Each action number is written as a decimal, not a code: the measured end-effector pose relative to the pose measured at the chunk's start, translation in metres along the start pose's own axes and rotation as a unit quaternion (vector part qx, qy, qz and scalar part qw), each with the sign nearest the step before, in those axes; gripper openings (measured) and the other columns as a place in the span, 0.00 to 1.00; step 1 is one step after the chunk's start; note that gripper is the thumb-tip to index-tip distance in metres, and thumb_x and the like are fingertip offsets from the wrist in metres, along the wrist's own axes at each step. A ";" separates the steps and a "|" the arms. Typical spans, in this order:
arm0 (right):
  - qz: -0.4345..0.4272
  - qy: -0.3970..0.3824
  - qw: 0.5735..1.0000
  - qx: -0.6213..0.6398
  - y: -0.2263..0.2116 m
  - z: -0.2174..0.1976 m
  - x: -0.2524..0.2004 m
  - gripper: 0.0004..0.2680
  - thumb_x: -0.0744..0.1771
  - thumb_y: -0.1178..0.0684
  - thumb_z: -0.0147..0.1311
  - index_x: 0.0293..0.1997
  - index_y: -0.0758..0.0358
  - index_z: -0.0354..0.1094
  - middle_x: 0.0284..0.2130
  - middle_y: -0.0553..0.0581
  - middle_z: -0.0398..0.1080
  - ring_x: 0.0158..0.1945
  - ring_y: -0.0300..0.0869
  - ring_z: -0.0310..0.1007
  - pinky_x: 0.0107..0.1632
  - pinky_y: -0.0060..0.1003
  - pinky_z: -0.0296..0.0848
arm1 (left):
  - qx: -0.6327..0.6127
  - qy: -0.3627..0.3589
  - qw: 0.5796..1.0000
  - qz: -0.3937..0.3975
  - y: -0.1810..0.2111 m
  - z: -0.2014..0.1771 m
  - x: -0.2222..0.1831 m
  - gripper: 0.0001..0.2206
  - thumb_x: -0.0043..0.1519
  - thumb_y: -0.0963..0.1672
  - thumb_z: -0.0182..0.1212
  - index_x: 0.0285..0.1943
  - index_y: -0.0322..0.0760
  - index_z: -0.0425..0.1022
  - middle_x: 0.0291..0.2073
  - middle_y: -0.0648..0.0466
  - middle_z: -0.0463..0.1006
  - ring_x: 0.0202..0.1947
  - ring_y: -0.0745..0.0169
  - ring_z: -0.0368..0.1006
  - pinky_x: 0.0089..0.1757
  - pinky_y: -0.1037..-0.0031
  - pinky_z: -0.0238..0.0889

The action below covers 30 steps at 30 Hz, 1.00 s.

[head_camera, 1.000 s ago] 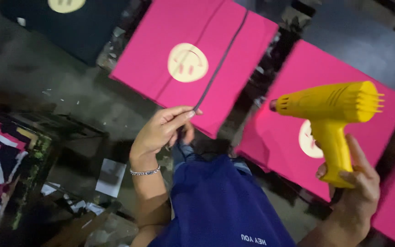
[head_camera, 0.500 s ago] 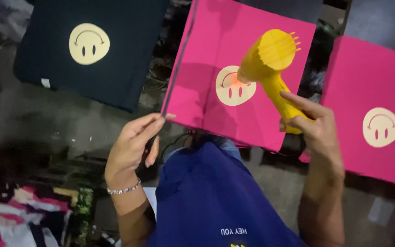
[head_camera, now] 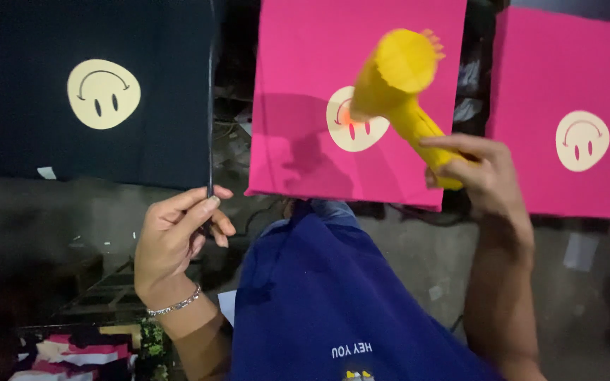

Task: Using a handheld heat gun to cure or dry screen-printed designs on a series of shirts laid out on a production floor.

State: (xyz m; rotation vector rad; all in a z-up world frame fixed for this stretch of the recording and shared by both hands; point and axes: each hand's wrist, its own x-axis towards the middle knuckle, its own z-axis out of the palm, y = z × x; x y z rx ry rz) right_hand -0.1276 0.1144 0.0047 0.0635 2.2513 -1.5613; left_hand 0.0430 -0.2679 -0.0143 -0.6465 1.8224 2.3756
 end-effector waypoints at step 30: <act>0.029 0.089 0.995 -0.017 -0.026 0.013 -0.030 0.20 0.57 0.59 0.48 0.52 0.64 0.76 0.20 0.58 0.70 0.26 0.35 0.70 0.37 0.25 0.71 | 0.149 -0.040 0.985 -0.070 0.025 0.000 0.003 0.12 0.66 0.43 0.56 0.50 0.31 0.82 0.24 0.46 0.84 0.20 0.66 0.74 0.18 0.84 0.52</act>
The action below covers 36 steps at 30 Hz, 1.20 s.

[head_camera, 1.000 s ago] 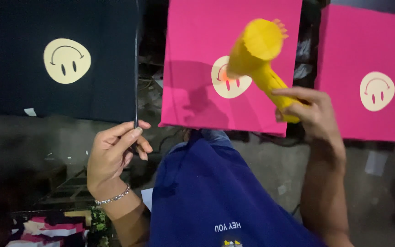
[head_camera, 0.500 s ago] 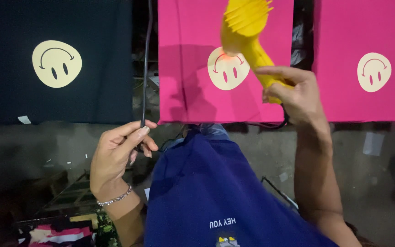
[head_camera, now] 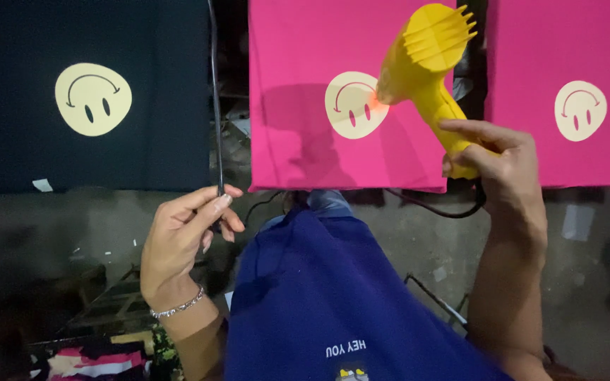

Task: Using a handheld heat gun to cure or dry screen-printed designs on a series of shirts laid out on a production floor.

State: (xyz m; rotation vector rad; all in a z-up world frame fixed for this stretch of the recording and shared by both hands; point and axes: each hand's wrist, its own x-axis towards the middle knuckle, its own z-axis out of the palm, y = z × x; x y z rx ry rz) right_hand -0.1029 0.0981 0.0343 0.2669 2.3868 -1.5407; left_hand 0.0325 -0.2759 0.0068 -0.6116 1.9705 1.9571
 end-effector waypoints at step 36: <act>-0.014 -0.059 0.998 0.001 -0.009 0.020 -0.022 0.18 0.58 0.60 0.51 0.53 0.65 0.76 0.20 0.56 0.70 0.26 0.35 0.67 0.37 0.27 0.67 | 0.009 -0.011 1.000 0.021 -0.007 -0.003 -0.015 0.11 0.67 0.43 0.55 0.50 0.33 0.82 0.25 0.46 0.84 0.21 0.67 0.74 0.20 0.84 0.55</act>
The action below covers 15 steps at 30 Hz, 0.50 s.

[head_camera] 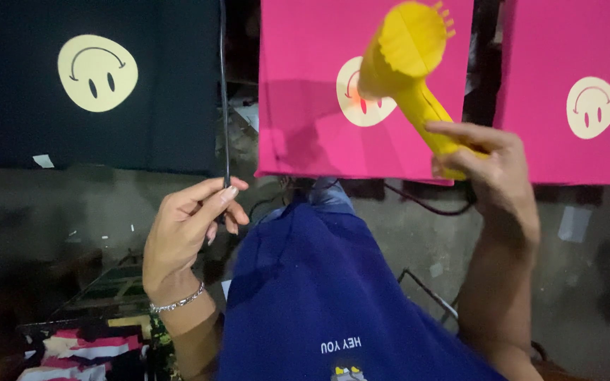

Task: Using a handheld heat gun to cure or dry screen-printed designs on a series of shirts laid out on a production floor.

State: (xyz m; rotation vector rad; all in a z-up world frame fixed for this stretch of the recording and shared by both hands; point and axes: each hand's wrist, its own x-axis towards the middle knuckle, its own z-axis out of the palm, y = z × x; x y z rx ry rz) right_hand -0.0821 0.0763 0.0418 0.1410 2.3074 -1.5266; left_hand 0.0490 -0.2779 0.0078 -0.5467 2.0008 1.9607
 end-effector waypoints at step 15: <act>-0.044 -0.002 0.998 0.054 0.007 0.008 0.032 0.19 0.59 0.64 0.54 0.55 0.69 0.75 0.27 0.67 0.63 0.28 0.45 0.71 0.32 0.39 0.79 | -0.094 0.029 0.995 0.026 -0.034 -0.001 -0.007 0.11 0.66 0.41 0.58 0.51 0.26 0.80 0.21 0.40 0.81 0.18 0.60 0.76 0.16 0.85 0.56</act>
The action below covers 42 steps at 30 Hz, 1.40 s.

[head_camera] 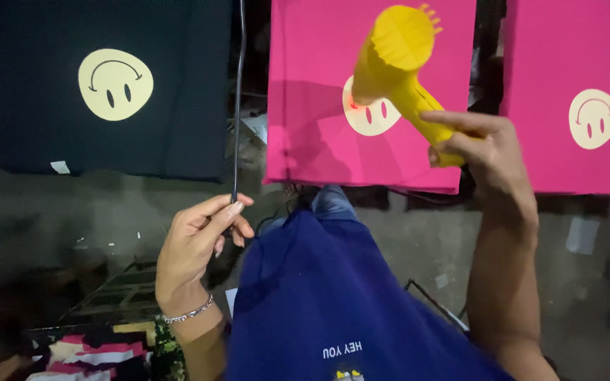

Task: Using a handheld heat gun to cure or dry screen-printed designs on a series of shirts laid out on a production floor.

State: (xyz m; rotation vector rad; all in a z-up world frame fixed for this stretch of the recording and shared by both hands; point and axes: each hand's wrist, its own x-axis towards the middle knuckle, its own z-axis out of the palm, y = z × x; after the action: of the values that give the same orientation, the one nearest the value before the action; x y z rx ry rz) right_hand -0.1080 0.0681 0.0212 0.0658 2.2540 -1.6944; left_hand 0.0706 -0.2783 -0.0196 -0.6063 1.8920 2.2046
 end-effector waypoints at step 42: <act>0.071 0.060 0.996 0.003 0.007 -0.045 -0.044 0.19 0.59 0.62 0.48 0.55 0.65 0.75 0.21 0.58 0.67 0.24 0.39 0.67 0.37 0.29 0.70 | 0.091 -0.028 0.993 -0.068 0.026 0.014 0.013 0.12 0.67 0.43 0.56 0.49 0.29 0.82 0.24 0.45 0.83 0.21 0.64 0.75 0.20 0.82 0.55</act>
State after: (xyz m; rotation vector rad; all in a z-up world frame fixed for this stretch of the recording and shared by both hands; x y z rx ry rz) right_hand -0.0751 0.1197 0.0377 0.3285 2.2693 -1.6632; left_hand 0.0465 -0.2709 0.0001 -0.6151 1.9336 1.9208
